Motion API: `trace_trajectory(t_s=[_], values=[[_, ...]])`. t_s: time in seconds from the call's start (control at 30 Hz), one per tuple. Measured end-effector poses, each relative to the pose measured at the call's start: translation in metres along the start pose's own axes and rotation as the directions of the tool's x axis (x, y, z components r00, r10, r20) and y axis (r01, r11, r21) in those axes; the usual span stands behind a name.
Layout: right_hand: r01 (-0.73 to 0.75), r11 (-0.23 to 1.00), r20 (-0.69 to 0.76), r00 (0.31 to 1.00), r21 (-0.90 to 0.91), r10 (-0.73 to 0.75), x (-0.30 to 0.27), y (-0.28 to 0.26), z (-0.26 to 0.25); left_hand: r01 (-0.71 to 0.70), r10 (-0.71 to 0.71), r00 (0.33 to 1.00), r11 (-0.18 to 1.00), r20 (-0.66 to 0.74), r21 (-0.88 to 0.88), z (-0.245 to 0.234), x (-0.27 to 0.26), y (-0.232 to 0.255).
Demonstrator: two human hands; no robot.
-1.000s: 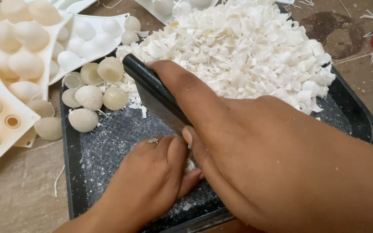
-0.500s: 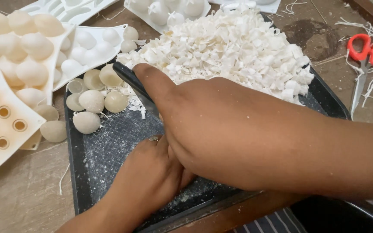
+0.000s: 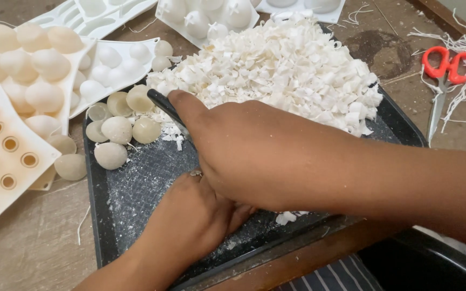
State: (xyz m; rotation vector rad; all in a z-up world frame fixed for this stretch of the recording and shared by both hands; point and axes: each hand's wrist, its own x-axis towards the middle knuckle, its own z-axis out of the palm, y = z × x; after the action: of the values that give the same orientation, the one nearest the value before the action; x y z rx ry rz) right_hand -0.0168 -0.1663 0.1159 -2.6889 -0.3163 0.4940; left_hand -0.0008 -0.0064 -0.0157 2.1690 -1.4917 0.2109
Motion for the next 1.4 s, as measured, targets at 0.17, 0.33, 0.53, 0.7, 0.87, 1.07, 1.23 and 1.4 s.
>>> trace_trajectory(t_s=[0.17, 0.33, 0.53, 0.7, 0.87, 1.07, 1.23, 1.4], values=[[-0.013, 1.000, -0.013, 1.000, -0.012, 0.013, 0.005, 0.010, 0.000, 0.088, -0.090, 0.995, 0.996, 0.049, 0.024, -0.007, 0.004, 0.003], [-0.219, 0.971, 0.107, 0.968, -0.091, 0.229, 0.001, 0.001, -0.022, 0.078, -0.082, 0.995, 0.995, 0.054, 0.065, -0.007, -0.001, -0.005], [-0.257, 0.966, -0.034, 0.966, 0.008, 0.257, -0.006, 0.026, -0.017, 0.155, -0.162, 0.980, 0.986, 0.115, 0.070, -0.010, 0.002, -0.003], [-0.112, 0.991, -0.085, 0.989, 0.080, 0.119, -0.015, 0.046, -0.001, 0.188, -0.197, 0.974, 0.978, 0.109, 0.091, -0.008, 0.001, -0.003], [0.045, 0.997, -0.170, 0.985, 0.059, -0.034, -0.010, 0.045, 0.010, 0.206, -0.219, 0.966, 0.973, 0.139, 0.105, -0.005, 0.001, -0.003], [0.289, 0.942, -0.190, 0.928, -0.172, -0.320, 0.002, 0.045, 0.013, 0.262, -0.274, 0.944, 0.961, 0.183, 0.087, -0.006, 0.004, -0.002], [-0.036, 0.995, 0.089, 0.995, -0.098, 0.045, 0.015, 0.022, 0.000, 0.196, -0.203, 0.969, 0.979, 0.140, 0.062, -0.004, 0.001, -0.003], [-0.103, 0.994, 0.038, 0.994, 0.038, 0.102, 0.019, 0.029, -0.003, 0.212, -0.217, 0.965, 0.976, 0.149, 0.051, -0.006, -0.001, -0.006]])
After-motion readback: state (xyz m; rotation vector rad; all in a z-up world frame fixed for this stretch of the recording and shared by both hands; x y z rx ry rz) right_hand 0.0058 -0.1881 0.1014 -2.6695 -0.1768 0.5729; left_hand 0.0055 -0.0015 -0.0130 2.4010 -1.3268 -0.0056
